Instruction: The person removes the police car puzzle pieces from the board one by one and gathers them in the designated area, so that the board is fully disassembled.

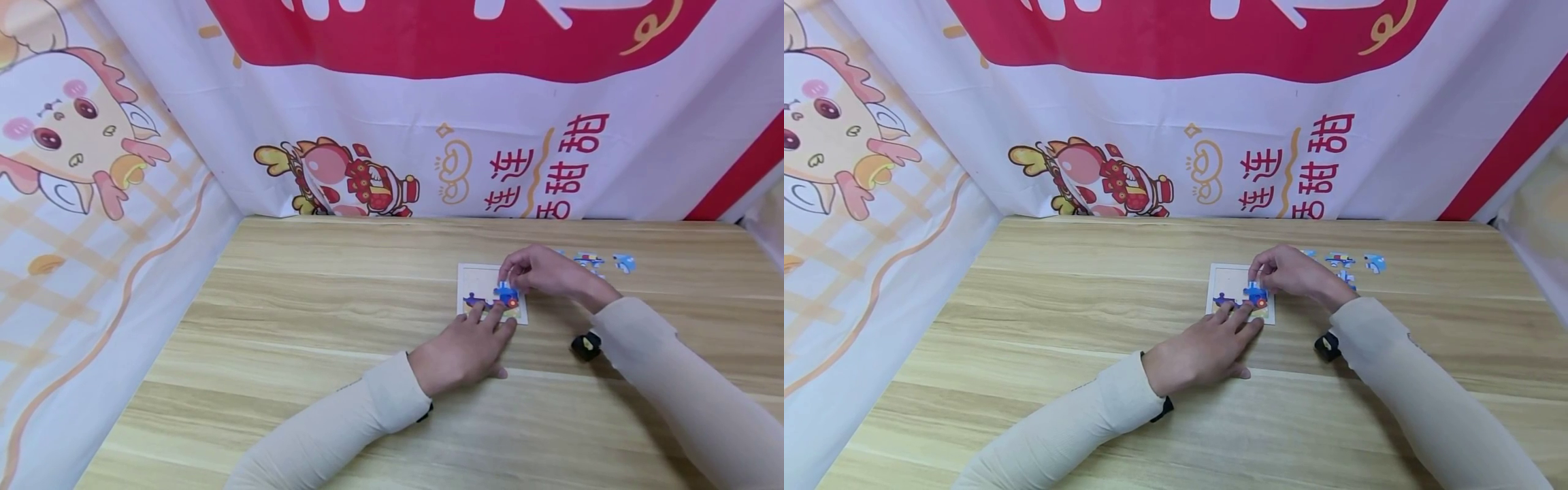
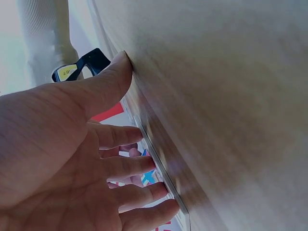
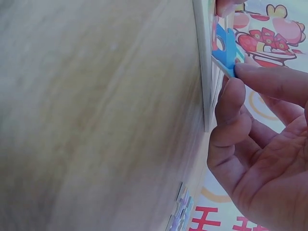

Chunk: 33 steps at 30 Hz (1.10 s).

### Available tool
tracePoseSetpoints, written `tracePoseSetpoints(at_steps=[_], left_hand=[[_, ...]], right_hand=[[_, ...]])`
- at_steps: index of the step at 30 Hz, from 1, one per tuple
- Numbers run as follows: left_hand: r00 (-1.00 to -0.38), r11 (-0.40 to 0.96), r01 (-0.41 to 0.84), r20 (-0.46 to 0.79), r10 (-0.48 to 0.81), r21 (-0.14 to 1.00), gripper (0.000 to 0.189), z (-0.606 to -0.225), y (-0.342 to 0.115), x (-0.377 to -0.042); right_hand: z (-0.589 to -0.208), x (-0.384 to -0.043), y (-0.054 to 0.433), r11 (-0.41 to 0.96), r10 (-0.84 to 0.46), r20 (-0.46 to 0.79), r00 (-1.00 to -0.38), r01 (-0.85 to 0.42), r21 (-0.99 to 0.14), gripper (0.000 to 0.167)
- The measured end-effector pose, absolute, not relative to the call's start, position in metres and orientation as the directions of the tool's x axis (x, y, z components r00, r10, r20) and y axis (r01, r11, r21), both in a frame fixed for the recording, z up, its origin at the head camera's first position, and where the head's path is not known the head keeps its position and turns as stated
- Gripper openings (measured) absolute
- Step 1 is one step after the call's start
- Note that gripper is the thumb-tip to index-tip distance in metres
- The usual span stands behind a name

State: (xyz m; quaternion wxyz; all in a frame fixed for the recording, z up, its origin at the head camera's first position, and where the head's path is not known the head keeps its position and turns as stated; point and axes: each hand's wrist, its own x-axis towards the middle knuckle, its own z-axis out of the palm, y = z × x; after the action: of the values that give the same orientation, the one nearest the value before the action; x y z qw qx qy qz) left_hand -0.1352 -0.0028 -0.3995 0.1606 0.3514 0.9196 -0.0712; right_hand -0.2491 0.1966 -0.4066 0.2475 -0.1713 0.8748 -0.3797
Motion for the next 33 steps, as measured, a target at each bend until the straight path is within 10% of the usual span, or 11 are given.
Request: tracePoseSetpoints(at_steps=[21,33], left_hand=[[-0.697,0.744,0.668,-0.350,0.626,0.001,0.080,-0.400,-0.003,-0.137],[-0.702,0.748,0.664,-0.346,0.623,-0.001,0.080,-0.400,-0.001,-0.136]], right_hand=[[-0.395,-0.241,0.218,0.693,-0.455,-0.216,-0.864,-0.191,-0.695,0.017],[-0.395,-0.235,0.284,0.712,-0.326,-0.292,-0.899,-0.030,-0.701,0.028]])
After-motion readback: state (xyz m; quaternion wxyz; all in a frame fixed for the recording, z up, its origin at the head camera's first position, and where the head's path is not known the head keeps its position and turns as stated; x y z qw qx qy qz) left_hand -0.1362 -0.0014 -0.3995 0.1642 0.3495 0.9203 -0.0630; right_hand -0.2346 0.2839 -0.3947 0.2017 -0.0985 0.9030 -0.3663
